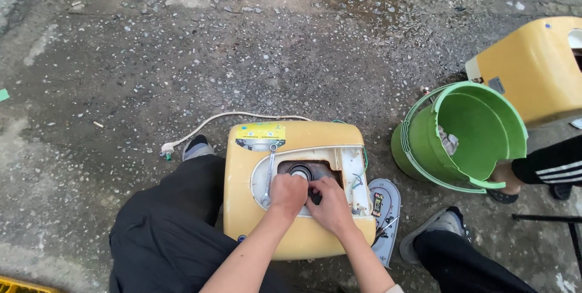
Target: Disassembling a water heater by removing nuts with a wrench and extracting the internal heating element assembly.
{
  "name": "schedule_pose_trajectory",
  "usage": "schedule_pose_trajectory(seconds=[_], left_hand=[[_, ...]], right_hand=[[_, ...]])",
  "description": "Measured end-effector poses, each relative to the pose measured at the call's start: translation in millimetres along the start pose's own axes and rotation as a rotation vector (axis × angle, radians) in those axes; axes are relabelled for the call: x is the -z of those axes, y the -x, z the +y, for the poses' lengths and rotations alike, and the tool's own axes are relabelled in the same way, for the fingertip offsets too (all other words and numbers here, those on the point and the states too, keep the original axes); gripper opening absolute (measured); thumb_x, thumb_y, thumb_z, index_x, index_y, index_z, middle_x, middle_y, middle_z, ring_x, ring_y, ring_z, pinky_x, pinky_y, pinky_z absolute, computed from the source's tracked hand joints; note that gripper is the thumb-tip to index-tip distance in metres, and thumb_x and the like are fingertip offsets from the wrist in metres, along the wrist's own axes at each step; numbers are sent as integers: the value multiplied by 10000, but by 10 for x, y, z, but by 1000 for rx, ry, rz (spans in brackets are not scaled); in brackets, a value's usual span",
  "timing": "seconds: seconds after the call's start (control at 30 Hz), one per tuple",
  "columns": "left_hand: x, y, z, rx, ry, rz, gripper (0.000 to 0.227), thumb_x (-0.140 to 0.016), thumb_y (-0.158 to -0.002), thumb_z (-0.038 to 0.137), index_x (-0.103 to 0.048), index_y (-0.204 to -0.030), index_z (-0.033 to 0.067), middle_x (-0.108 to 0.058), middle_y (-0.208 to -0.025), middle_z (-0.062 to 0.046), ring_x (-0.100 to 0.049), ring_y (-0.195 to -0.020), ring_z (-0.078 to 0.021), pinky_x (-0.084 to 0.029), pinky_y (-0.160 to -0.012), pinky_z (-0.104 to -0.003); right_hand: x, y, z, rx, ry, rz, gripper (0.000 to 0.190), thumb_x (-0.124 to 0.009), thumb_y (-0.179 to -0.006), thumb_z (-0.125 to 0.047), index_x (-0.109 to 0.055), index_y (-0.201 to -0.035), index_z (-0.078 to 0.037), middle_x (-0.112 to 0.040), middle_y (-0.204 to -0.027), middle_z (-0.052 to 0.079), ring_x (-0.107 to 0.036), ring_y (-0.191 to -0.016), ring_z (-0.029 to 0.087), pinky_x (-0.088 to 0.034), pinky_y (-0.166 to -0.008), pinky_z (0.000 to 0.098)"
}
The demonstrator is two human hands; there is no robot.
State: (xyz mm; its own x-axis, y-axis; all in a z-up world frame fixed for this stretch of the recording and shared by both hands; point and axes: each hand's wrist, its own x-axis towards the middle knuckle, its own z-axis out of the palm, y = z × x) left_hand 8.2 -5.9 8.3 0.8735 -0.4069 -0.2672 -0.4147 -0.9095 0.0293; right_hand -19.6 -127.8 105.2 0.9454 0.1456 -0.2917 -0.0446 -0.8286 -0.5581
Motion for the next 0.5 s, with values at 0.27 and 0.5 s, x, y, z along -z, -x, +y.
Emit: schedule_pose_trajectory(seconds=[0.27, 0.5], left_hand=[[64, 30, -31, 60, 64, -23, 184, -609, -914, 123, -714, -773, 177, -729, -740, 23, -729, -735, -228, -481, -605, -363], [558, 352, -202, 187, 337, -134, 342, -485, -1010, 327, -744, -949, 113, -732, -958, -144, -712, -845, -359, -567, -704, -458]], right_hand=[[-480, -73, 402, 55, 267, 49, 205, -717, -860, -305, -777, -1016, -186, -683, -923, 34, -698, -928, 268, -598, -819, 407], [-500, -4, 348, 291, 210, 159, 232, -600, -942, -117, -685, -770, 13, -530, -718, 136, -564, -552, 419, -427, -498, 517]])
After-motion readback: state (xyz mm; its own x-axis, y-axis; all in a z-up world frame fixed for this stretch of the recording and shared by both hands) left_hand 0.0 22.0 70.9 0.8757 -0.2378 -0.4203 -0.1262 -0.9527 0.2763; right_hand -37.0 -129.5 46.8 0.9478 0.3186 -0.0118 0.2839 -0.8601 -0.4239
